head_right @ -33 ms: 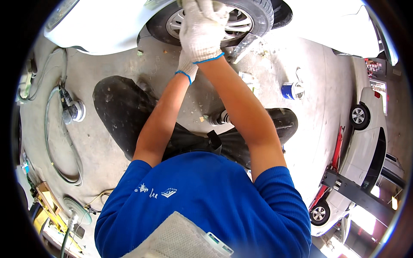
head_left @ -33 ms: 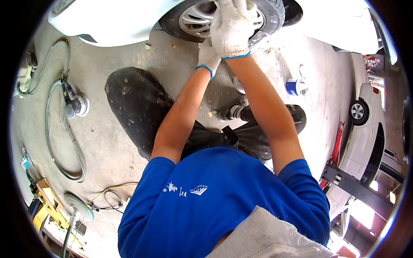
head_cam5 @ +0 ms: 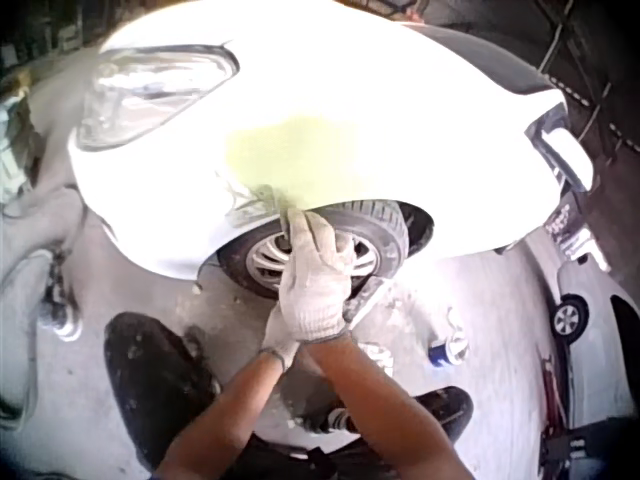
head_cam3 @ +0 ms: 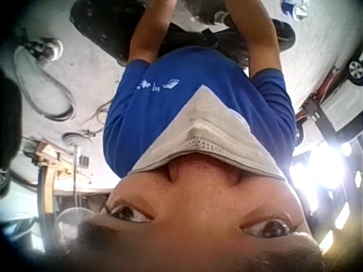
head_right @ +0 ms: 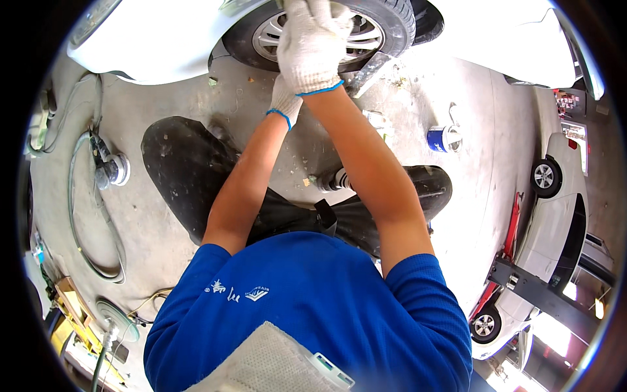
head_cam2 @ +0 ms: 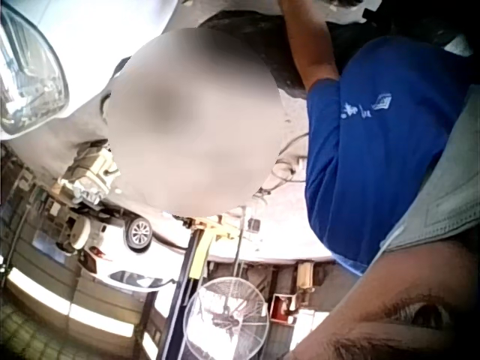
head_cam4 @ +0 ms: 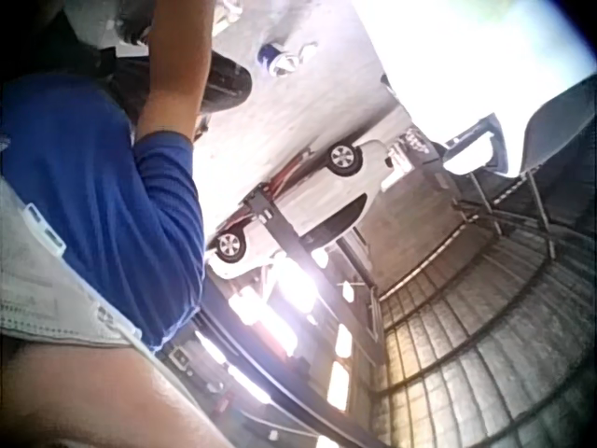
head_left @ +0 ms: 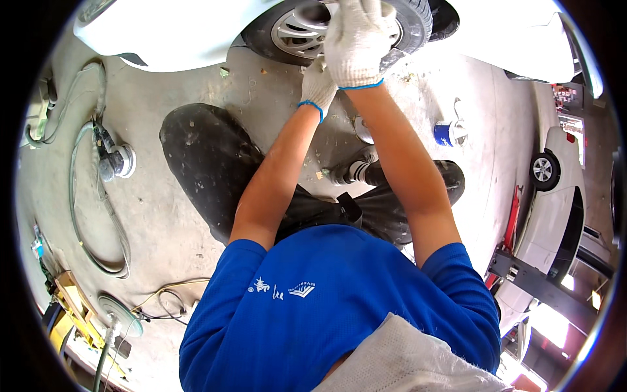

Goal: The person applies body filler to the front fender of a white car using a putty knife and a sanding block. They spread the filler, smooth it, and sand the area around the wheel arch.

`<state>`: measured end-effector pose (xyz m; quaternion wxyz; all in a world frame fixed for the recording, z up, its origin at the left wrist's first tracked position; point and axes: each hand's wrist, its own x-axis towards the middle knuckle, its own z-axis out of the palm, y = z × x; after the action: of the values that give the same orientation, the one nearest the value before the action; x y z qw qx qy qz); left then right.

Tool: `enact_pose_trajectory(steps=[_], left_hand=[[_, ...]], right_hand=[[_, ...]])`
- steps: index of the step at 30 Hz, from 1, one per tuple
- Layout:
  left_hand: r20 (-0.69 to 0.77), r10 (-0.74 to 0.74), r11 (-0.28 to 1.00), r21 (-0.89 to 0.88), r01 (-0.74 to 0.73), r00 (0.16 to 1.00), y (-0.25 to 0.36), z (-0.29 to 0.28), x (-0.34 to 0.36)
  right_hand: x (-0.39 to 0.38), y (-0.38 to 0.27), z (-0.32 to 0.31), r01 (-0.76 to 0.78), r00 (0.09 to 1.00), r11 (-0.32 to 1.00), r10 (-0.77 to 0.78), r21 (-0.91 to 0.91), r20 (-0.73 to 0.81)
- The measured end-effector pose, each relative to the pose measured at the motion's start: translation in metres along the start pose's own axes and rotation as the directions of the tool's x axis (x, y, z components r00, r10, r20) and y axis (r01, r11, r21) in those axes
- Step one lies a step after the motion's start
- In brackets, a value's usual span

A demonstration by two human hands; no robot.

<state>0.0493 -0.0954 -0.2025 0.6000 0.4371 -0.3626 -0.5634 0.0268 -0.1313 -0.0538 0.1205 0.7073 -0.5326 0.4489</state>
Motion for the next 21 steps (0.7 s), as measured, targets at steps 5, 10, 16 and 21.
enact_pose_trajectory(steps=[5,10,16,21], left_hand=[[-0.013,-0.314,0.919,-0.257,0.300,0.949,0.032,0.010,-0.009],[-0.043,-0.319,0.908,-0.299,0.293,0.947,0.031,0.009,-0.008],[-0.019,-0.152,0.988,-0.033,0.152,0.988,0.025,0.005,-0.005],[-0.014,-0.038,0.999,-0.017,0.038,0.999,0.015,0.004,0.001]], right_hand=[[0.009,0.020,0.002,-0.159,0.985,0.987,0.158,-0.001,-0.076],[0.012,0.020,0.009,-0.246,0.962,0.969,0.248,0.031,-0.111],[0.004,-0.014,0.024,-0.179,0.982,0.983,0.181,0.040,-0.045],[-0.003,-0.042,0.029,-0.042,0.998,0.997,0.039,0.061,0.054]])
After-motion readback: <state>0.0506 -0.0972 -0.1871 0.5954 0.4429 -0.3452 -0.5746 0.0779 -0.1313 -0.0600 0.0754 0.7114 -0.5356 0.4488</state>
